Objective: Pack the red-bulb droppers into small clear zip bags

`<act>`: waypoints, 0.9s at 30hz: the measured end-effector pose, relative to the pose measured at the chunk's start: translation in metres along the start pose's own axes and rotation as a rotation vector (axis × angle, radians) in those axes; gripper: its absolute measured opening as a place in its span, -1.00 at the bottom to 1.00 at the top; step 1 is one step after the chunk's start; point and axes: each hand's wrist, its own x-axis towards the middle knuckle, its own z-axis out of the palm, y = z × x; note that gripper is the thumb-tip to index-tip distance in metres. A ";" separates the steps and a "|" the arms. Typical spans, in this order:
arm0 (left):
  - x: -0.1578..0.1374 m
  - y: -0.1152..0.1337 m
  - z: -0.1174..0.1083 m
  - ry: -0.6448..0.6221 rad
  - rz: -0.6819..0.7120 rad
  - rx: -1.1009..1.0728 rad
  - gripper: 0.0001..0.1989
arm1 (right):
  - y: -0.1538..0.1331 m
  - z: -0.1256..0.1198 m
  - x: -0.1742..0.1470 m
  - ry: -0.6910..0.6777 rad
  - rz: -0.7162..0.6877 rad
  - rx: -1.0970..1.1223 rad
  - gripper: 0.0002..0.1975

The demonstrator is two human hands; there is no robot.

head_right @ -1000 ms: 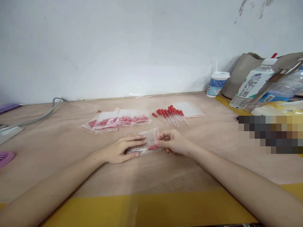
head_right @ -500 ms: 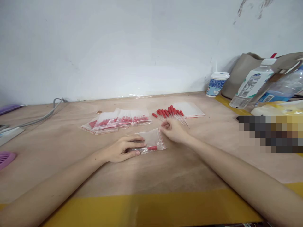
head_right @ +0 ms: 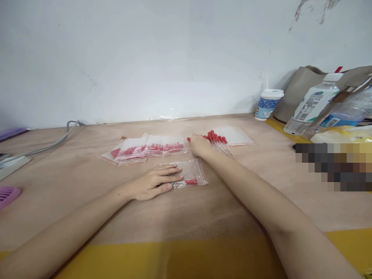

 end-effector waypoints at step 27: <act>0.001 0.001 0.001 0.071 0.009 0.022 -0.54 | 0.065 0.002 -0.084 0.382 0.248 1.177 -0.63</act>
